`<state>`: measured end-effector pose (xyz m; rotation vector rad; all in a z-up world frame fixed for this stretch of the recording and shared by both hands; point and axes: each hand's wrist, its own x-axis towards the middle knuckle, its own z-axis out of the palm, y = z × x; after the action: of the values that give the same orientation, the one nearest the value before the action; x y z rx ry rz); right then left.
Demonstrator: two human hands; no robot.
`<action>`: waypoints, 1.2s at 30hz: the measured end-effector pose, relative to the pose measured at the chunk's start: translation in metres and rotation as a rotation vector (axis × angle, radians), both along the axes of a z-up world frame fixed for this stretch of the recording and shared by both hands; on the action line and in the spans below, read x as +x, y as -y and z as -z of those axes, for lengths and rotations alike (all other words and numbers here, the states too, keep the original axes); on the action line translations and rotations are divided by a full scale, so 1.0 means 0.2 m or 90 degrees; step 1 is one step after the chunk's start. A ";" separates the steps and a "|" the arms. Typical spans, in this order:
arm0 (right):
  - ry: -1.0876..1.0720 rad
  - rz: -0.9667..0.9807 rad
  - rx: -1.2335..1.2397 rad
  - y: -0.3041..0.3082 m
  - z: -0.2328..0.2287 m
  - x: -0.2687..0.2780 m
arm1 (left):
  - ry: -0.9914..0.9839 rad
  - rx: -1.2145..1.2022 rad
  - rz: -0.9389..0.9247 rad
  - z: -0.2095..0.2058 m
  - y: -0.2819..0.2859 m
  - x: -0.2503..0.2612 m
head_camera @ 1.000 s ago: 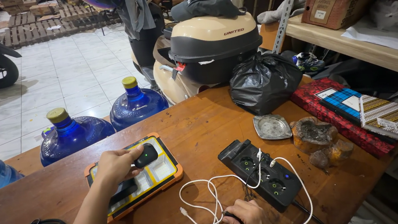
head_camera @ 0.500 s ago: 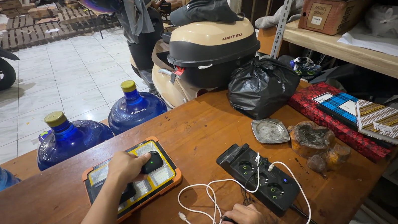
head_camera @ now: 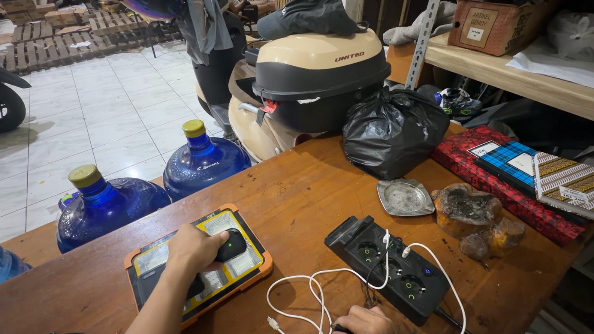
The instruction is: The person connects a USB cable to a portable solar power bank and places a small black camera and a wireless earbud case on its illuminated surface. They then unplug and reorganize several USB cables on the table.
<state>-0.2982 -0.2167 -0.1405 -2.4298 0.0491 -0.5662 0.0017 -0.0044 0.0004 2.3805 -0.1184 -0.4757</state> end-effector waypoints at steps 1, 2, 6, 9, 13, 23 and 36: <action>0.009 -0.003 -0.002 0.00 0.00 0.00 | 0.002 -0.004 -0.002 0.00 0.00 0.00; 0.018 -0.006 -0.004 0.00 0.00 0.00 | 0.005 -0.008 -0.005 0.01 0.01 -0.01; 0.026 -0.004 -0.013 -0.01 -0.02 0.00 | 0.012 -0.038 -0.020 0.03 0.01 -0.03; 0.037 -0.002 -0.026 -0.02 -0.05 0.00 | 0.030 -0.042 -0.011 0.05 0.00 -0.04; 0.055 0.022 -0.043 -0.06 -0.10 -0.01 | 0.073 -0.041 -0.004 0.08 -0.01 -0.04; 0.042 0.045 -0.036 -0.11 -0.15 -0.01 | 0.095 -0.053 -0.017 0.06 -0.02 -0.08; -0.002 0.054 -0.019 -0.07 -0.08 0.01 | 0.111 -0.006 -0.013 0.08 0.00 -0.07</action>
<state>-0.2967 -0.2024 -0.1252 -2.4676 0.1460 -0.6040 -0.0121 -0.0049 -0.0151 2.4091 -0.1745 -0.2572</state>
